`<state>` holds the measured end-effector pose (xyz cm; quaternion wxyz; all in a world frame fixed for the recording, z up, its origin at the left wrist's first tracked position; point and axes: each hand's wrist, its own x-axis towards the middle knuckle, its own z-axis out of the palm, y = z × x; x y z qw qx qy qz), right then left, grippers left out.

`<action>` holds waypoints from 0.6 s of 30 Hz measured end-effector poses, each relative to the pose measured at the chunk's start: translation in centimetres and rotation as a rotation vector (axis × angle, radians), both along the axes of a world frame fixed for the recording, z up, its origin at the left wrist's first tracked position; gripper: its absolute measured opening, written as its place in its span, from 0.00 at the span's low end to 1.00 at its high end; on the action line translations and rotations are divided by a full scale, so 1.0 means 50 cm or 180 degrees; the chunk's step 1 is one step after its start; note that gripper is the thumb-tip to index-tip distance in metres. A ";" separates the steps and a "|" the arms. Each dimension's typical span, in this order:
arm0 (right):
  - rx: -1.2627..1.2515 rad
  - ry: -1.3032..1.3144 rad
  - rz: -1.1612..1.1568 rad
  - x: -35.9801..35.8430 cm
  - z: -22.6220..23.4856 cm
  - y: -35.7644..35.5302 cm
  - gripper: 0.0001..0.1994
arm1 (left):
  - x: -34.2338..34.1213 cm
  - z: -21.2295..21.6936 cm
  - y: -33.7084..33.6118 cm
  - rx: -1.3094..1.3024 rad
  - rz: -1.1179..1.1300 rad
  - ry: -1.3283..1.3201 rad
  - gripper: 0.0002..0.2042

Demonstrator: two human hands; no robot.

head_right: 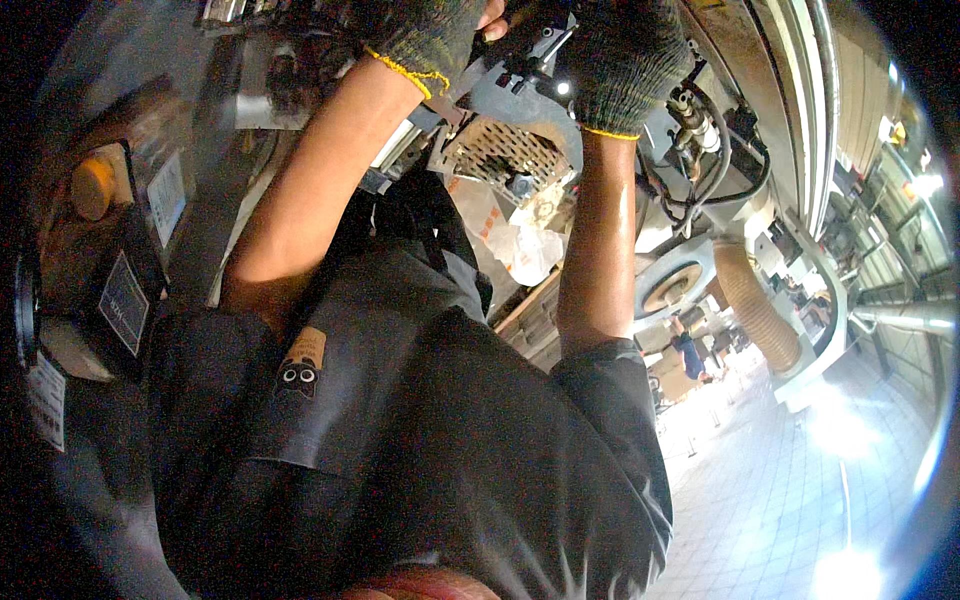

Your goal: The person moves a large wooden panel on a roller conveyor, then walks to a machine and uses a wrench to tighten bolts on its internal components.

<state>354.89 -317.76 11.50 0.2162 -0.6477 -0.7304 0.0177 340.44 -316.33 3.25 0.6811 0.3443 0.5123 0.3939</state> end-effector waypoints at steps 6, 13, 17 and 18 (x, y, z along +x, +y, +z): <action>-0.0096 -0.0441 0.0497 0.060 -0.020 0.021 0.13 | -0.002 0.008 0.010 -0.0442 -0.0212 -0.0429 0.04; -0.0518 0.0745 0.0115 0.012 0.014 0.015 0.10 | -0.010 0.029 0.019 -0.0274 -0.0406 0.0057 0.06; -0.0333 0.0911 -0.0283 0.019 -0.001 -0.014 0.08 | -0.014 0.021 0.018 0.0198 -0.0637 0.0681 0.03; -0.0197 0.0653 -0.0192 0.015 0.000 -0.012 0.07 | -0.011 0.001 0.019 0.0523 -0.0700 0.0995 0.02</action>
